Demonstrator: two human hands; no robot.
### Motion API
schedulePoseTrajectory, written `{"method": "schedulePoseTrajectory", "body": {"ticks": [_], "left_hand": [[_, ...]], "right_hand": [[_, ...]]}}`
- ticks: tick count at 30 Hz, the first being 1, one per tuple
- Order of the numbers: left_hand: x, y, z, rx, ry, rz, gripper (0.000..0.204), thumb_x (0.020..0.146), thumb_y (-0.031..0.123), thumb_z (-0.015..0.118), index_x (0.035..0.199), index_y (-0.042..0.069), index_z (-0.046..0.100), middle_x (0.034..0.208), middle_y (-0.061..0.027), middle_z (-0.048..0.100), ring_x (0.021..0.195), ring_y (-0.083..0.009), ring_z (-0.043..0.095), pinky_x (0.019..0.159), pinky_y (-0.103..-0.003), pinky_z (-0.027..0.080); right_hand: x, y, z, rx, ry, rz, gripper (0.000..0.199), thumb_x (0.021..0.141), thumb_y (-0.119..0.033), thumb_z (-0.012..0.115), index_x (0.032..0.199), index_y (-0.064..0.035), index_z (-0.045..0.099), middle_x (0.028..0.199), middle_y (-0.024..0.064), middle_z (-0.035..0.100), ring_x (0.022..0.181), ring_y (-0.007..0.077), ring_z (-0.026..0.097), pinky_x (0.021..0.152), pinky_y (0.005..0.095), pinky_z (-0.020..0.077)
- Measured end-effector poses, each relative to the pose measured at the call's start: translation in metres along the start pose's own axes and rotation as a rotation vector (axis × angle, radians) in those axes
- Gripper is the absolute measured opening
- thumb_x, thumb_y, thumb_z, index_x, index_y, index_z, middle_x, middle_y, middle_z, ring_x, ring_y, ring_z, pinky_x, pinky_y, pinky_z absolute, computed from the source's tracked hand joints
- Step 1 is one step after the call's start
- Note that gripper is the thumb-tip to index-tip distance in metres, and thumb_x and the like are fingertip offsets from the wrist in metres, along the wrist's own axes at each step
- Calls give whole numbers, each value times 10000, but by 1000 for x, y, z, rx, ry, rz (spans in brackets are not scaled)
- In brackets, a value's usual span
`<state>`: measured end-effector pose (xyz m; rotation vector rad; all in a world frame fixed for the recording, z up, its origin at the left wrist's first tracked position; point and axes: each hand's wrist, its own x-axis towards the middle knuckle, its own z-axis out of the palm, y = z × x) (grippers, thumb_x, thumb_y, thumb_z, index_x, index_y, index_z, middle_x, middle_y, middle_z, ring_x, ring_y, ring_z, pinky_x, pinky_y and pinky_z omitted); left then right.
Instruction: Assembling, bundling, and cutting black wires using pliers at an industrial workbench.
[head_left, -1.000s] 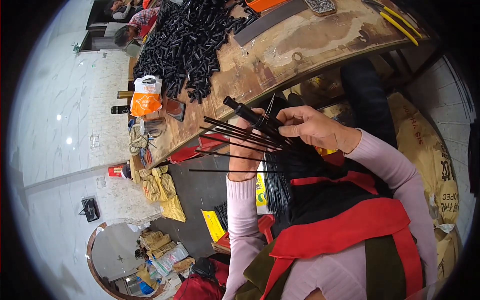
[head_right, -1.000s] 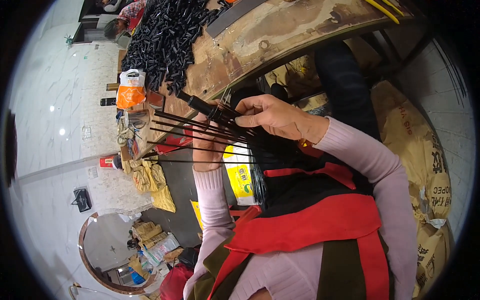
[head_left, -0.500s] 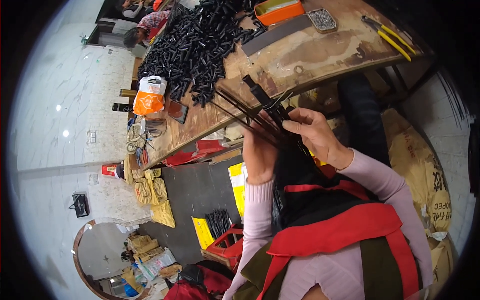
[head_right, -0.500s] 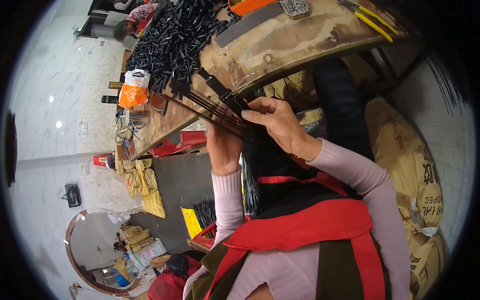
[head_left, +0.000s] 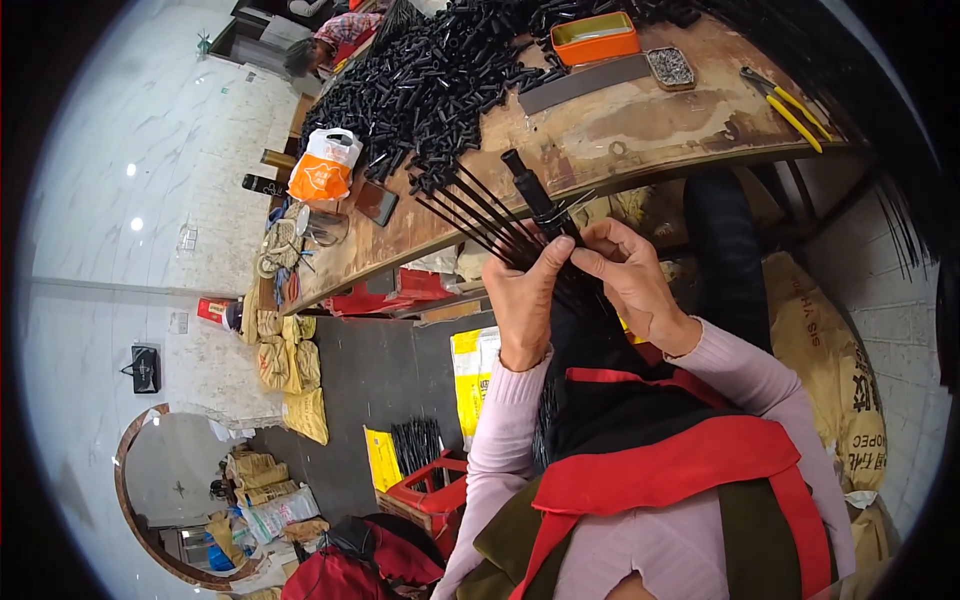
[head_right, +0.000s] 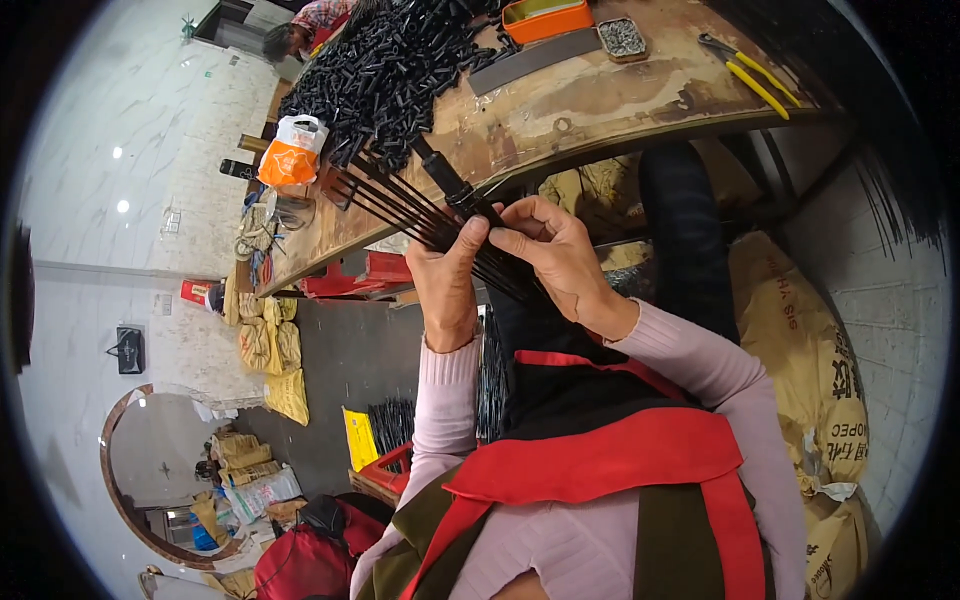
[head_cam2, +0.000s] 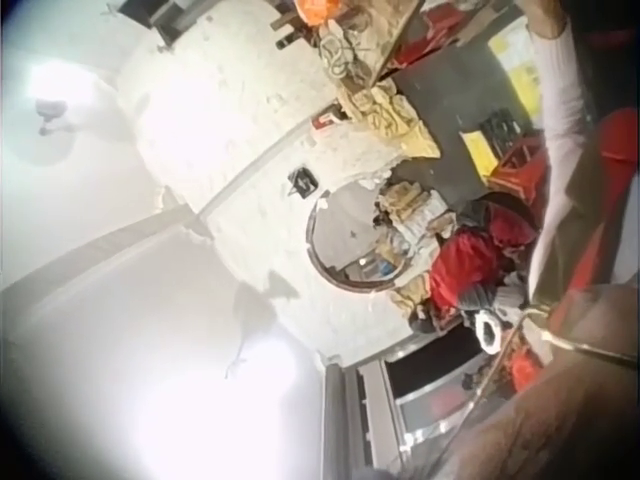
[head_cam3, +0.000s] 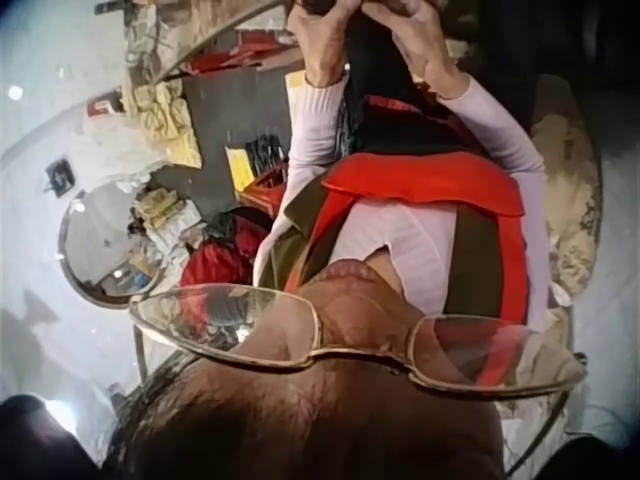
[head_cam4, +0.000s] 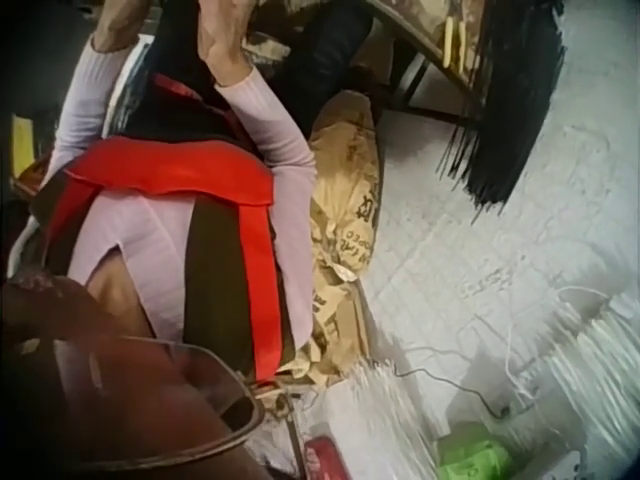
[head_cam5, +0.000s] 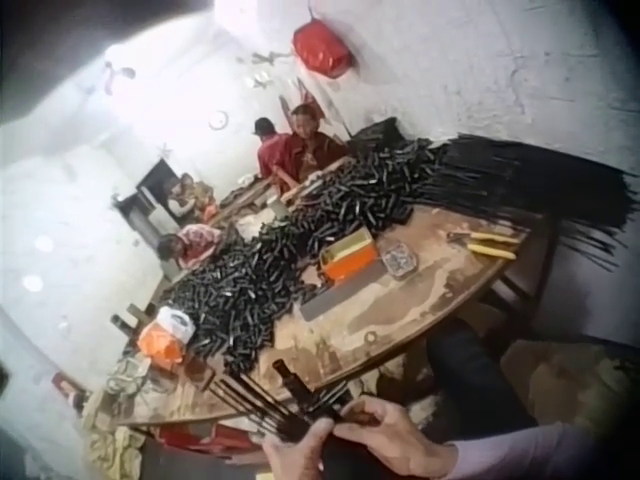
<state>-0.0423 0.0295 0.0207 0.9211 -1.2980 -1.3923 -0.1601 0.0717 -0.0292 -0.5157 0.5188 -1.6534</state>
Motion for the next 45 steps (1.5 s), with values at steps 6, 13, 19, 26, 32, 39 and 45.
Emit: {"method": "schedulePoseTrajectory", "body": {"ticks": [6, 13, 19, 26, 32, 39, 45], "left_hand": [[2, -6, 1, -67, -20, -2, 208, 835, 42, 758, 1012, -6, 661, 932, -21, 680, 819, -94, 601, 762, -230, 476], [4, -16, -7, 16, -21, -27, 251, 850, 77, 741, 1044, -34, 627, 995, -119, 700, 942, -216, 688, 865, -315, 525], [-2, -6, 4, -125, -123, -125, 256, 835, -5, 734, 1059, -24, 612, 968, -72, 688, 891, -202, 693, 833, -306, 549], [-4, -2, 4, -180, -132, -112, 293, 822, -12, 743, 1077, -19, 598, 974, -86, 689, 893, -196, 692, 836, -313, 556], [-5, -3, -1, -181, -177, -138, 295, 825, -18, 739, 1082, -22, 596, 976, -82, 693, 901, -201, 693, 836, -316, 561], [-7, -2, -3, -222, -200, -131, 287, 839, -20, 724, 1098, -38, 602, 980, -86, 692, 900, -201, 689, 846, -319, 555], [-6, -1, -10, -82, -148, -60, 225, 860, -7, 708, 1067, -47, 628, 984, -87, 693, 906, -187, 685, 843, -293, 535]], "right_hand": [[4, -2, -8, 15, 24, 81, 176, 878, -16, 705, 1027, -52, 617, 959, -16, 622, 897, 52, 569, 813, 204, 434], [12, -34, -26, -695, -114, -92, 253, 1039, -216, 451, 1028, -7, 593, 935, 33, 618, 910, 112, 590, 855, 265, 462], [60, -101, 10, -736, -388, -259, 321, 987, -127, 539, 1294, -32, 542, 1073, 78, 658, 997, 126, 616, 908, 274, 464], [78, -117, 28, -954, -708, -52, 426, 913, -77, 656, 1327, -58, 556, 1093, 74, 667, 992, 106, 616, 886, 263, 479], [70, -108, 31, -924, -600, -75, 401, 905, -45, 662, 1295, -27, 570, 1086, 64, 671, 1001, 108, 617, 906, 253, 486], [66, -102, 31, -967, -591, -115, 411, 902, -25, 661, 1303, -29, 569, 1097, 68, 661, 1030, 109, 608, 912, 251, 491], [64, -91, 8, -447, -380, -117, 486, 984, -152, 503, 1426, 17, 390, 1239, 171, 620, 1131, 233, 615, 1019, 352, 460]]}}
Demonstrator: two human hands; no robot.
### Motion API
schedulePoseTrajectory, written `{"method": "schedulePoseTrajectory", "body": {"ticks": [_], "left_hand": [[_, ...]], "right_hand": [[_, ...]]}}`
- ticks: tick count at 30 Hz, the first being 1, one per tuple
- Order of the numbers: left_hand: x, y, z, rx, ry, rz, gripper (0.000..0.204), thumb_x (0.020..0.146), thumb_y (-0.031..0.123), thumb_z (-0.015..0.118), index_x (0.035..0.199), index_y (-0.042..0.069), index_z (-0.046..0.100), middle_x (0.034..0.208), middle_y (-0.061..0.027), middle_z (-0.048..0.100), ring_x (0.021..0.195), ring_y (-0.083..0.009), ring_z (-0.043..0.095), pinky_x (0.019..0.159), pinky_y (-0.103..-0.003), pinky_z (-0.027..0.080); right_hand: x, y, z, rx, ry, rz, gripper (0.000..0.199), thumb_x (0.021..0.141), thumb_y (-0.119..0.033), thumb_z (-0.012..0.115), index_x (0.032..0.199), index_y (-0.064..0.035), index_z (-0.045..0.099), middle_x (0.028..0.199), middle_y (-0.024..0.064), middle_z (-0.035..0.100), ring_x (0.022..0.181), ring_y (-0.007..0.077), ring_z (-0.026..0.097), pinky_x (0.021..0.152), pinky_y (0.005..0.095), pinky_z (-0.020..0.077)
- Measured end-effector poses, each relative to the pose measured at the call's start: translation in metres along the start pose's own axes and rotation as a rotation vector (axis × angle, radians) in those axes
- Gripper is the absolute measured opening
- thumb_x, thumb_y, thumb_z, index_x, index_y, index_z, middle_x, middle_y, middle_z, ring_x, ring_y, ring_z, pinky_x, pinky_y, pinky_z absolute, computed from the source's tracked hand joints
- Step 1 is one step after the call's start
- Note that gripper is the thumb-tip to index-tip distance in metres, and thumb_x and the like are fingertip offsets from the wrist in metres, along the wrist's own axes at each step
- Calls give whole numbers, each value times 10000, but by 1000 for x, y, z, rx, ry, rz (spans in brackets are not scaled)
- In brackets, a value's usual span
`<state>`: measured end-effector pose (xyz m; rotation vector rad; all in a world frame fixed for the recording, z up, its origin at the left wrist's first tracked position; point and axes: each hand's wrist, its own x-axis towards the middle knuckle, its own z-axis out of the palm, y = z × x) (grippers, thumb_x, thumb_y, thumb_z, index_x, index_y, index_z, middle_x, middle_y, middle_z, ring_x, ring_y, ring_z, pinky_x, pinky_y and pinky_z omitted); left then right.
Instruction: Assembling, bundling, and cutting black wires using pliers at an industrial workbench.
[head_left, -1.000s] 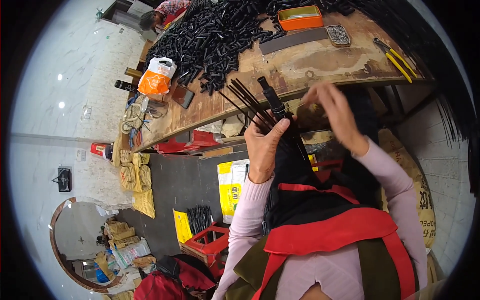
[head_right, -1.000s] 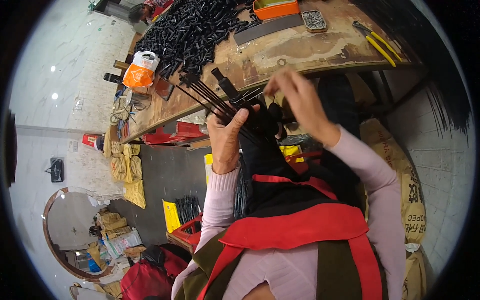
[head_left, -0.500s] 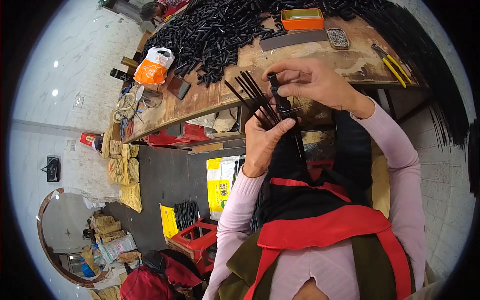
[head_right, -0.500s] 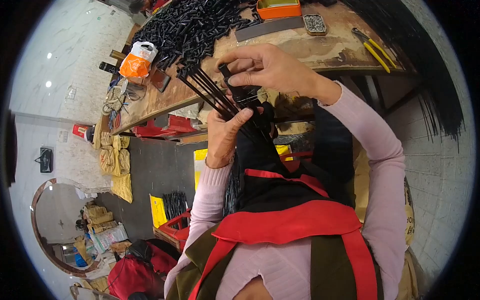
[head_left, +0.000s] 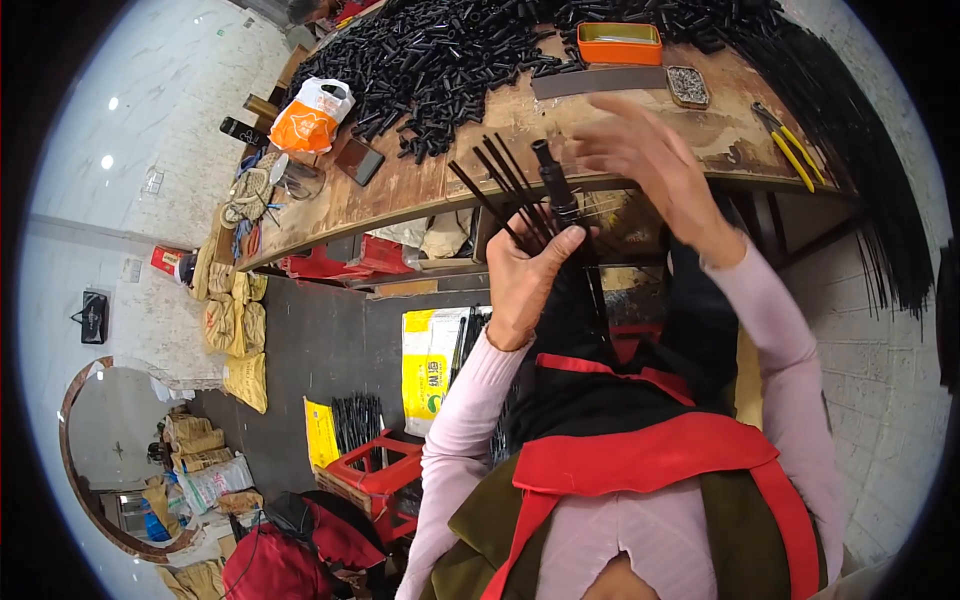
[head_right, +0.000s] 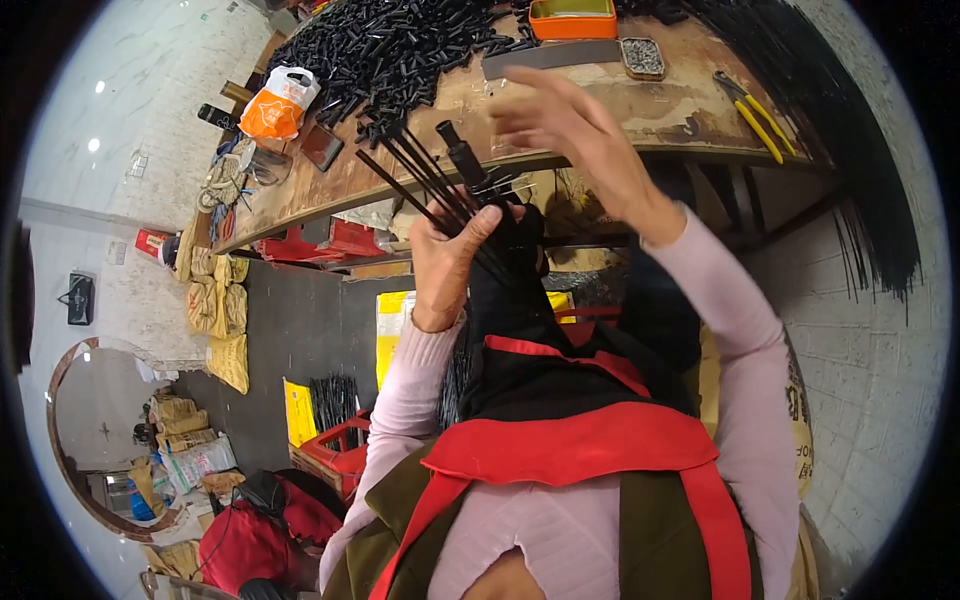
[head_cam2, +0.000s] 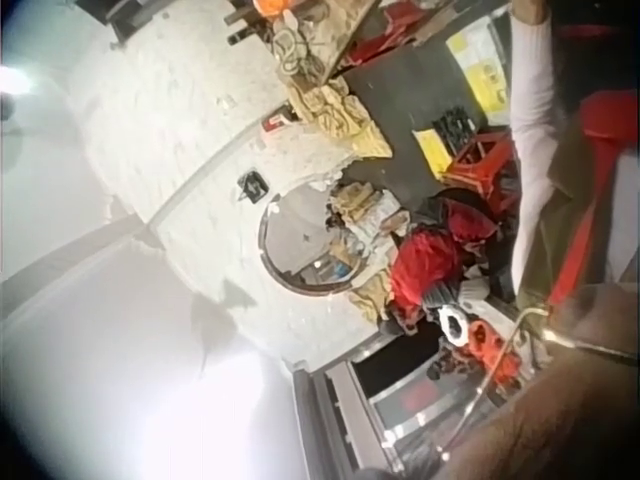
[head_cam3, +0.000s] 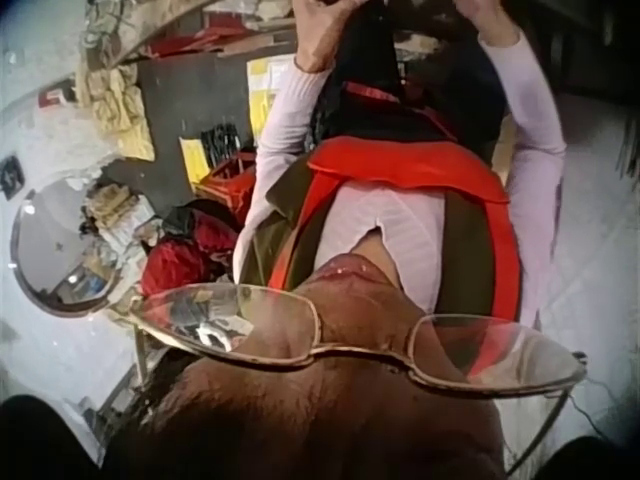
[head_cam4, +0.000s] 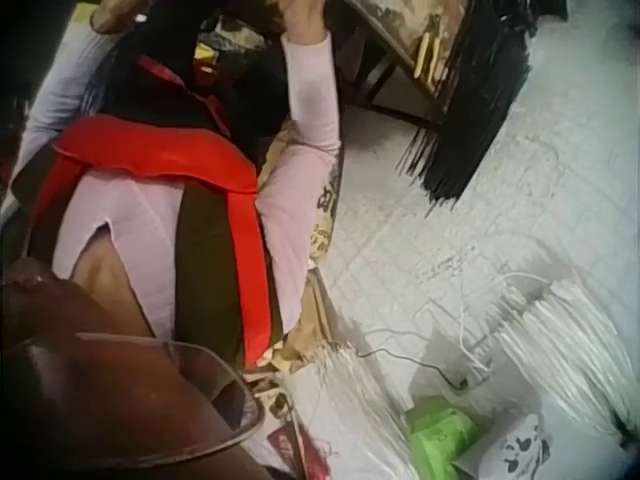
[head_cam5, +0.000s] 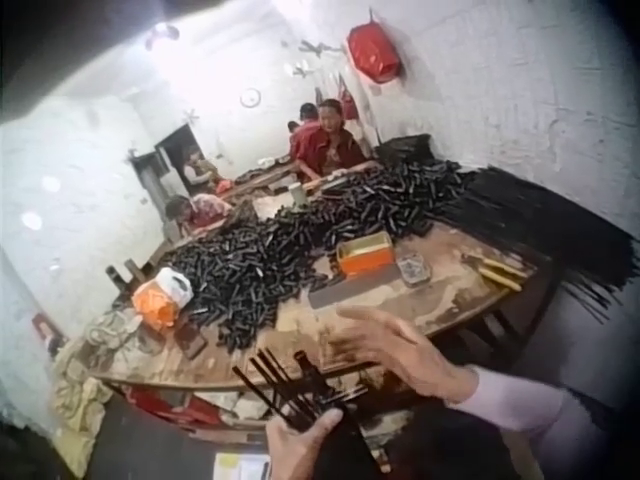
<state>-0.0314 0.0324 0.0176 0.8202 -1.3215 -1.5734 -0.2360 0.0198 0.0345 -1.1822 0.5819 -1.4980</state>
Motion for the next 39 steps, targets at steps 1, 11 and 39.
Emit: {"method": "schedulePoseTrajectory", "body": {"ticks": [1, 11, 39], "left_hand": [[1, 1, -2, 14, 19, 31, 213, 864, -1, 705, 1060, -47, 633, 983, -81, 694, 904, -180, 683, 837, -283, 531], [9, -8, 1, 119, 182, 81, 169, 817, 48, 778, 947, 3, 681, 861, 3, 685, 755, -51, 579, 685, -206, 460], [14, -7, 10, 77, 204, 55, 165, 851, 29, 737, 995, -33, 687, 911, -41, 708, 794, -79, 623, 737, -219, 497]], "right_hand": [[-18, 16, -3, -9, 105, 19, 468, 942, -113, 548, 1382, 8, 441, 1240, 168, 609, 1145, 239, 603, 1035, 372, 449], [-71, 80, 56, 2, 464, 95, 150, 899, -22, 673, 1020, -54, 590, 947, -39, 594, 879, 39, 538, 813, 197, 426], [-56, 93, 46, 580, 491, 307, 122, 853, 3, 725, 937, -25, 641, 893, 39, 656, 861, 112, 624, 819, 241, 489]]}}
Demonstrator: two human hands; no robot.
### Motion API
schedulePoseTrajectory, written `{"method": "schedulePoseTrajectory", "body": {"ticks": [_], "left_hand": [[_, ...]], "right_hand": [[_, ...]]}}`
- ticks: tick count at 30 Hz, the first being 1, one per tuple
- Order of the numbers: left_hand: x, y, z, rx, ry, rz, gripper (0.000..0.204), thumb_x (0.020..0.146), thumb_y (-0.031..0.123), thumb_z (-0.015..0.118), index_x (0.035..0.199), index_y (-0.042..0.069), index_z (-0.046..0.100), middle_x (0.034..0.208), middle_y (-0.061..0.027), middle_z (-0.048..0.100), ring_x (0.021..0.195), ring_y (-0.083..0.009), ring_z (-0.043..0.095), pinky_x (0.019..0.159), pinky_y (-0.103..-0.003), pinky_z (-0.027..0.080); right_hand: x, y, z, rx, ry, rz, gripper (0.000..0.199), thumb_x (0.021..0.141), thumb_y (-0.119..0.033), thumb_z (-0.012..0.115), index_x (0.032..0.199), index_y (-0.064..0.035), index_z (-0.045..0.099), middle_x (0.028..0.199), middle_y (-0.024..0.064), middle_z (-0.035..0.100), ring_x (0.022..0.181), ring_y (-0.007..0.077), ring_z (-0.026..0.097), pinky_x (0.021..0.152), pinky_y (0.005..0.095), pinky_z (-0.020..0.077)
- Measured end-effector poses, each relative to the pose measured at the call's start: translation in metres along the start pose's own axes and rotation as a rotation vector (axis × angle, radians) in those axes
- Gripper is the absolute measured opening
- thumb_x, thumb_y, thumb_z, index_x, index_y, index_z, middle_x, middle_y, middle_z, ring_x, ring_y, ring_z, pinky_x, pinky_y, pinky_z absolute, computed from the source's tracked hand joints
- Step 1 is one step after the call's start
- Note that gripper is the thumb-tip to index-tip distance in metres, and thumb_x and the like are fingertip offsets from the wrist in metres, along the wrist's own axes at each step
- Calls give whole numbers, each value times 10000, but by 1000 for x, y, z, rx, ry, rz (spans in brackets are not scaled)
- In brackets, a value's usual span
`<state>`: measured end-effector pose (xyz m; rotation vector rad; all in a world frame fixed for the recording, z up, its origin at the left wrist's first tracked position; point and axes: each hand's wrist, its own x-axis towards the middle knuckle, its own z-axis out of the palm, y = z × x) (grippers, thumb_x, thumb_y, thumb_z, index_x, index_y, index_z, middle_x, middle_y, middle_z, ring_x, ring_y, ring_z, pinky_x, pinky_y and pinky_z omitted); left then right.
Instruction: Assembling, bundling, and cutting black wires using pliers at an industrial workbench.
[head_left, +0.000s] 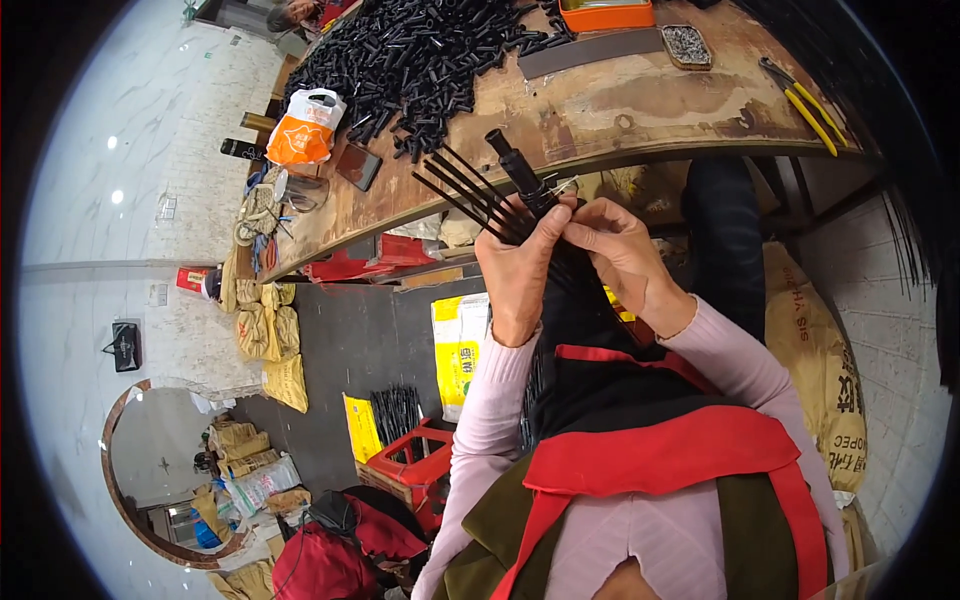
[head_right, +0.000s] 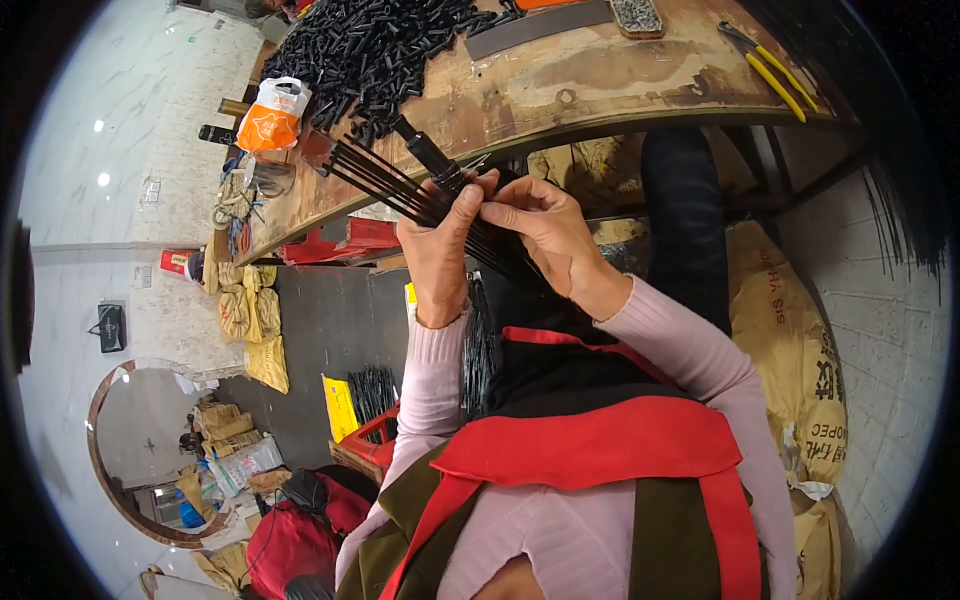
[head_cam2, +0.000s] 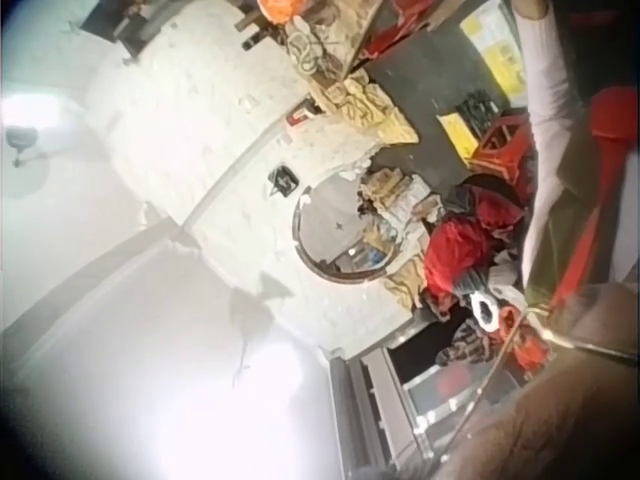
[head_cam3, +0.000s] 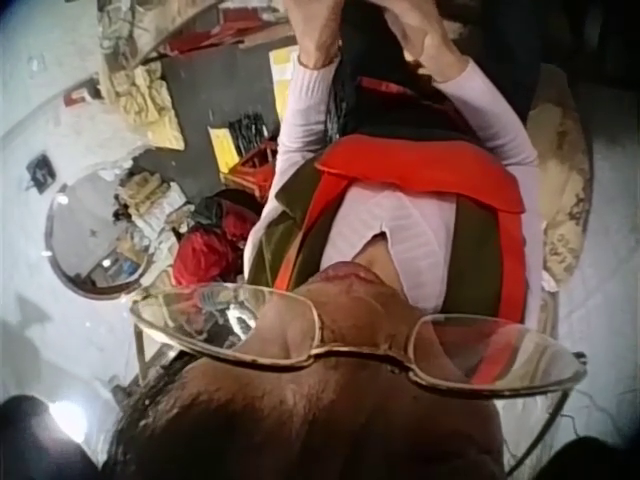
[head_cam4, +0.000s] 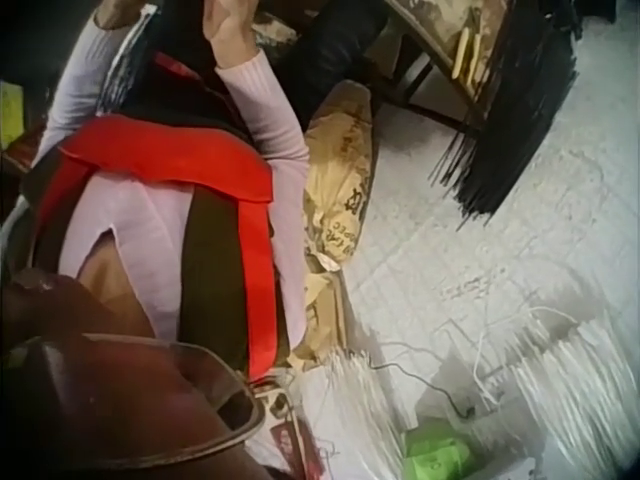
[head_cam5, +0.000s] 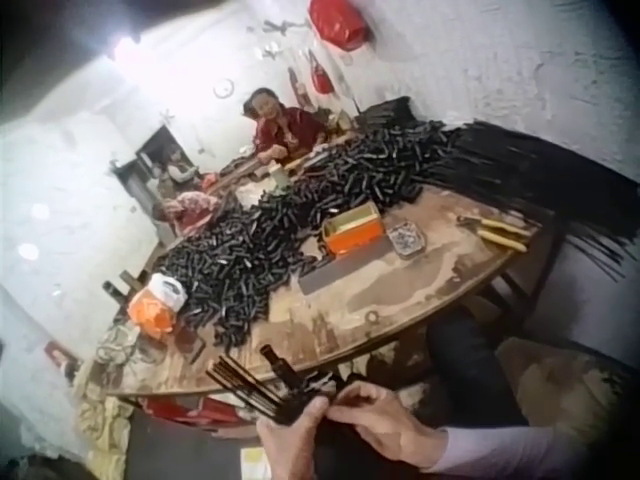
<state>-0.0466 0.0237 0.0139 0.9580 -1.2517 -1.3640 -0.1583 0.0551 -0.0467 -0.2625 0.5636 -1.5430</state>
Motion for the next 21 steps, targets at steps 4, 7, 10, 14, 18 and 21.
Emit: {"method": "schedulePoseTrajectory", "body": {"ticks": [4, 7, 10, 14, 18, 21], "left_hand": [[1, 3, 2, 43, -1, -6, 134, 848, 21, 738, 963, -38, 700, 906, -46, 715, 790, -78, 632, 728, -212, 499], [1, 0, 4, 178, 55, 69, 109, 843, 8, 737, 937, -38, 706, 890, -48, 718, 766, -75, 633, 703, -204, 498], [-3, -1, 11, 148, 85, 107, 97, 839, 0, 738, 920, -41, 706, 874, -47, 715, 737, -66, 624, 672, -196, 493], [-4, -3, 6, 135, 87, 76, 114, 841, -4, 733, 941, -48, 697, 905, -72, 719, 774, -90, 642, 715, -212, 505], [1, -4, -1, -27, -85, -14, 148, 849, -11, 719, 983, -56, 676, 951, -111, 719, 850, -146, 669, 800, -252, 521], [0, -2, 3, -4, -105, -9, 147, 857, -7, 709, 987, -60, 667, 963, -128, 719, 881, -163, 678, 822, -266, 526]], "right_hand": [[11, 4, -13, 51, -104, 42, 136, 838, 11, 736, 911, -46, 637, 876, 25, 652, 873, 110, 620, 809, 239, 488], [10, 9, -15, 53, -112, 37, 134, 841, 10, 733, 911, -55, 640, 877, 17, 650, 876, 104, 617, 806, 235, 487], [7, 10, -13, 48, -78, 40, 131, 844, 8, 730, 915, -60, 643, 887, 14, 649, 870, 99, 612, 812, 232, 483], [1, 8, -9, 28, -81, 22, 124, 849, -1, 730, 912, -60, 641, 899, 12, 642, 858, 93, 602, 827, 228, 472], [-2, 10, -9, -18, -76, -109, 120, 853, -12, 733, 906, -60, 637, 893, 7, 638, 873, 88, 594, 825, 226, 468], [-1, 9, -16, -9, -66, -98, 109, 861, -29, 731, 898, -61, 634, 898, 3, 634, 887, 85, 585, 821, 228, 466]]}}
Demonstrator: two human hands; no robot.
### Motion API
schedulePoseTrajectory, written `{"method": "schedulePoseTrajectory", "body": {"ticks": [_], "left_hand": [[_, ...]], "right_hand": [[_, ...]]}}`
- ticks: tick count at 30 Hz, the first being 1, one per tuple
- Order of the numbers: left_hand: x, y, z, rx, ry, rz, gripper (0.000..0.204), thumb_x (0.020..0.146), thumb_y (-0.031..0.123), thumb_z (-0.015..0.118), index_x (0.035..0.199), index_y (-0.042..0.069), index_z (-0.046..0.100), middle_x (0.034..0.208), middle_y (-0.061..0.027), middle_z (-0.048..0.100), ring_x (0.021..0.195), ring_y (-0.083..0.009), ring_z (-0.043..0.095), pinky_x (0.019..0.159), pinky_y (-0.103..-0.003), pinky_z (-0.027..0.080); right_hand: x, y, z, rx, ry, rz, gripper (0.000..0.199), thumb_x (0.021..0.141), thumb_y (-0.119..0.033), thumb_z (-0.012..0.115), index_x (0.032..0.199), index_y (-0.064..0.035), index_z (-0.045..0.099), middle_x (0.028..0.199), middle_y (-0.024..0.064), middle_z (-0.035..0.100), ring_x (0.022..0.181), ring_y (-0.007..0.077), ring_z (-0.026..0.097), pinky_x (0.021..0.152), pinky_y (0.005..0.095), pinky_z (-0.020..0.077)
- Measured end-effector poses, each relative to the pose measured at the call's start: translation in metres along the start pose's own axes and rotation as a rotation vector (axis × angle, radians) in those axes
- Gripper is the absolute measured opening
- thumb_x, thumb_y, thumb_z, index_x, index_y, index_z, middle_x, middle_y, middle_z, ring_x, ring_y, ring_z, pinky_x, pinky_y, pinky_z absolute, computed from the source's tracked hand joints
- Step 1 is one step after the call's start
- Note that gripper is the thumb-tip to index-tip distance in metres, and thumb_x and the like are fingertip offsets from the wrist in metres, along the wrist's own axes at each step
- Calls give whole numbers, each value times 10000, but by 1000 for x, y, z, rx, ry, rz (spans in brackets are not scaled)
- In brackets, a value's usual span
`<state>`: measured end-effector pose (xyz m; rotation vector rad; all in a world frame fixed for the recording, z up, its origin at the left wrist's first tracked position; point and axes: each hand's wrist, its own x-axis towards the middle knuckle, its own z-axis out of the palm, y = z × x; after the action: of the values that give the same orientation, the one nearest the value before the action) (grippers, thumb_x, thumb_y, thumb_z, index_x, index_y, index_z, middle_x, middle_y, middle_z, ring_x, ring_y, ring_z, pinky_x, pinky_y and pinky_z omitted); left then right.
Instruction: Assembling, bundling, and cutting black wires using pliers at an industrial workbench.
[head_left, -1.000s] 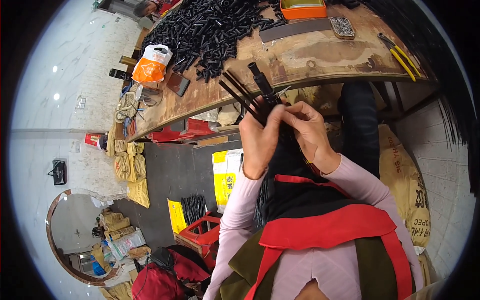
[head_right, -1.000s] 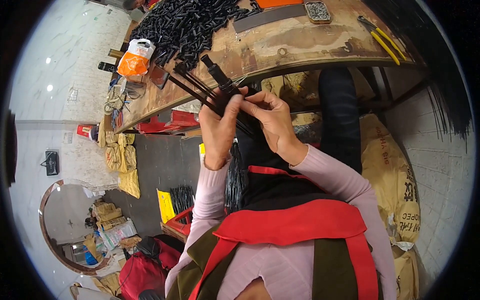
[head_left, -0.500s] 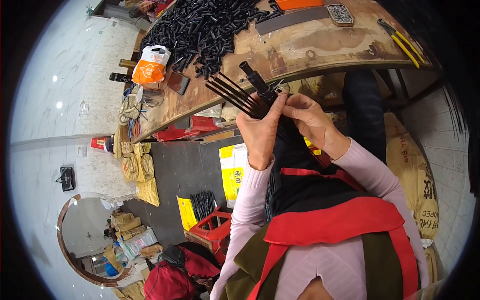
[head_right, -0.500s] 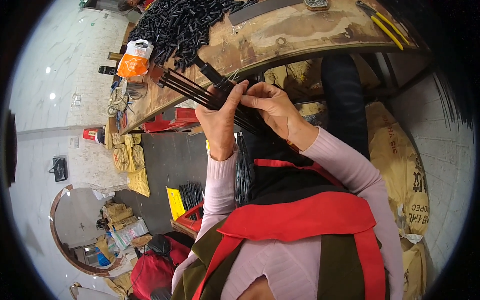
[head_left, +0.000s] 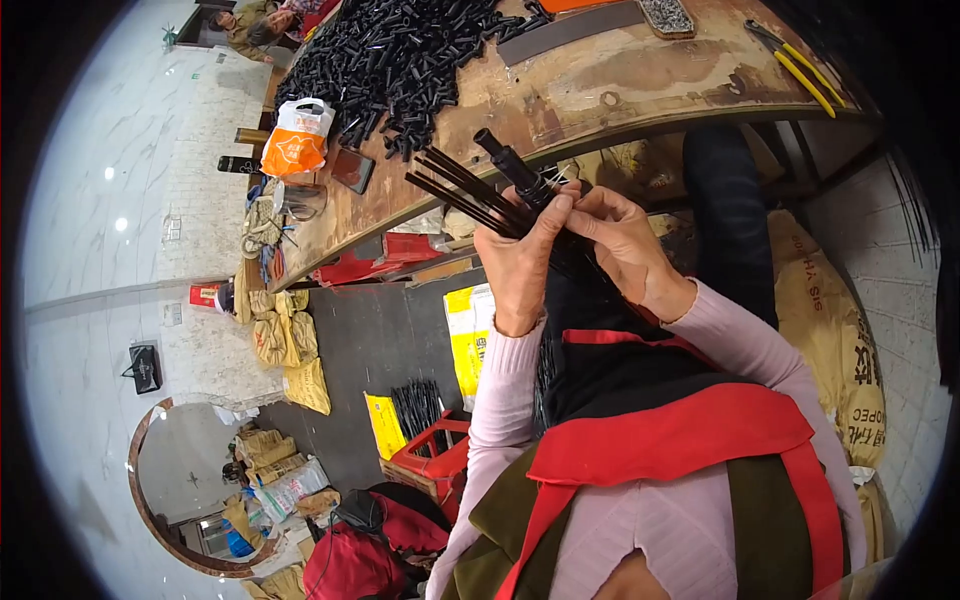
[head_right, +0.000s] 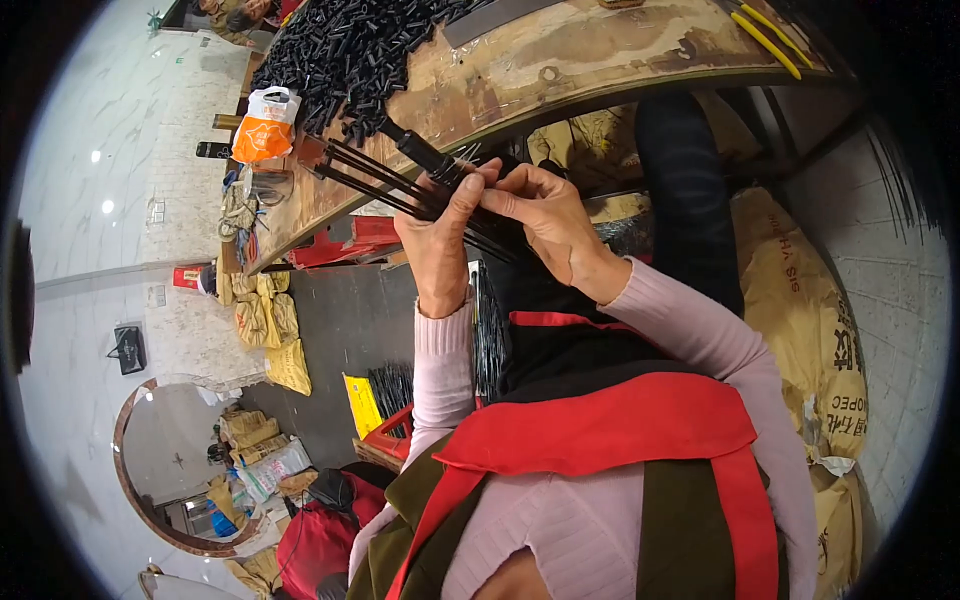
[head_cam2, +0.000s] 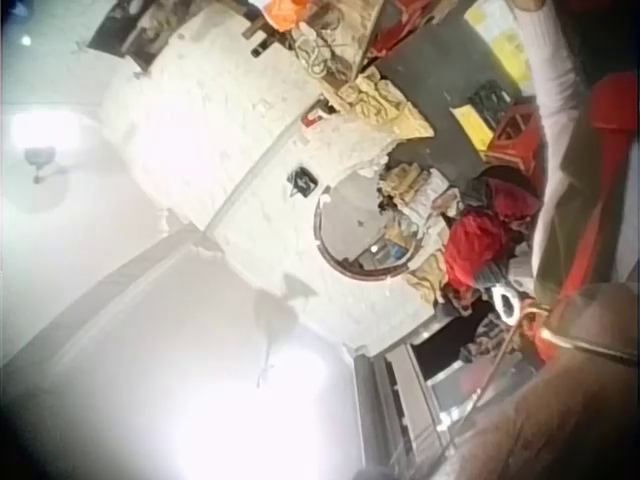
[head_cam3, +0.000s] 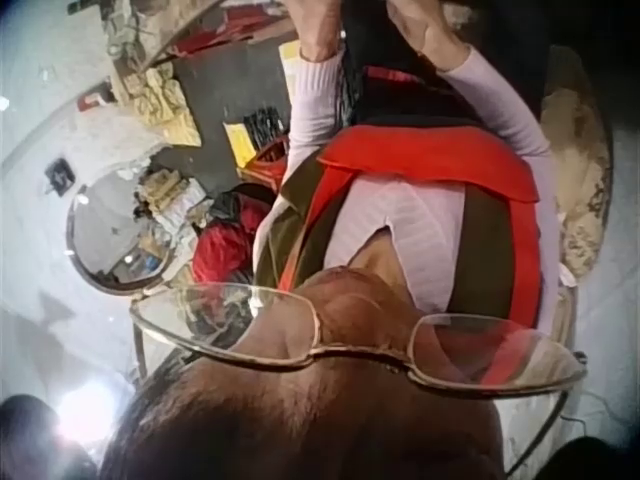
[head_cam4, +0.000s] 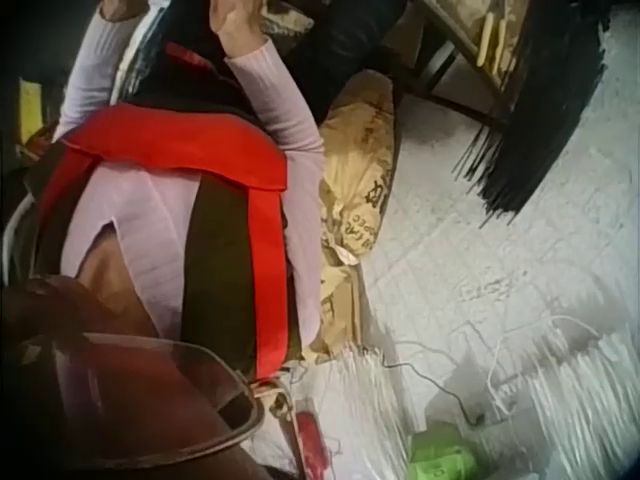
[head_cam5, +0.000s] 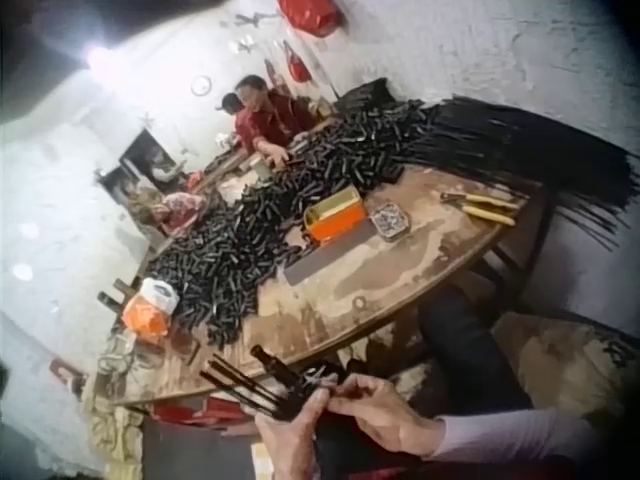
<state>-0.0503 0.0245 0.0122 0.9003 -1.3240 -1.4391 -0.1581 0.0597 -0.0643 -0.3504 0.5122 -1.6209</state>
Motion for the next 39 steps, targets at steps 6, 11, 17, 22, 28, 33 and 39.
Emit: {"method": "schedulePoseTrajectory", "body": {"ticks": [6, 11, 17, 22, 28, 33, 39], "left_hand": [[-10, -1, 15, 75, 76, 45, 131, 871, -5, 689, 977, -73, 654, 961, -153, 719, 877, -159, 686, 807, -259, 534], [-2, -2, -5, -42, -113, -36, 254, 886, 11, 685, 1108, -66, 590, 1004, -150, 699, 1011, -231, 675, 910, -309, 521], [-10, 0, -6, -31, -99, -32, 230, 931, 72, 641, 1108, -67, 593, 998, -176, 698, 1087, -301, 648, 985, -398, 482], [-9, 1, -15, 567, -105, 172, 216, 949, 88, 606, 1078, -82, 636, 973, -148, 723, 871, -161, 688, 790, -283, 521], [-16, 1, 4, 415, -55, 87, 239, 975, 70, 538, 973, -130, 669, 995, -184, 716, 950, -196, 667, 845, -321, 520], [-21, 0, 7, 646, -177, 274, 219, 975, 33, 502, 998, -109, 667, 1032, -154, 711, 980, -183, 655, 895, -310, 493], [-17, -18, 11, -19, -162, 6, 148, 980, 81, 536, 1088, -20, 542, 870, -97, 616, 776, -190, 620, 746, -323, 516]], "right_hand": [[6, -6, -10, 176, -57, 222, 92, 875, -60, 726, 918, -55, 644, 931, 13, 639, 921, 97, 594, 866, 244, 472], [-14, 1, 9, -102, 33, -78, 105, 897, -45, 697, 967, -36, 621, 963, 29, 649, 938, 85, 598, 887, 232, 475], [-12, -1, -1, -195, -64, -49, 93, 930, -107, 674, 968, -69, 598, 1034, 6, 630, 999, 74, 571, 908, 230, 432], [-4, 1, -6, -263, -164, 28, 131, 951, -166, 649, 1027, -65, 612, 1076, 4, 625, 1059, 63, 553, 938, 223, 416], [-4, -7, -12, 1, -251, 328, 324, 996, -199, 574, 1271, -28, 588, 1183, 4, 623, 1125, 82, 554, 979, 246, 426], [-20, -14, -12, -711, -381, -291, 308, 1006, -185, 547, 1249, -5, 609, 1230, 37, 629, 1121, 108, 566, 984, 261, 429], [-37, -73, -53, -1221, -244, -164, 239, 954, -128, 586, 1158, -23, 652, 1099, 131, 655, 1067, 200, 599, 904, 328, 471]]}}
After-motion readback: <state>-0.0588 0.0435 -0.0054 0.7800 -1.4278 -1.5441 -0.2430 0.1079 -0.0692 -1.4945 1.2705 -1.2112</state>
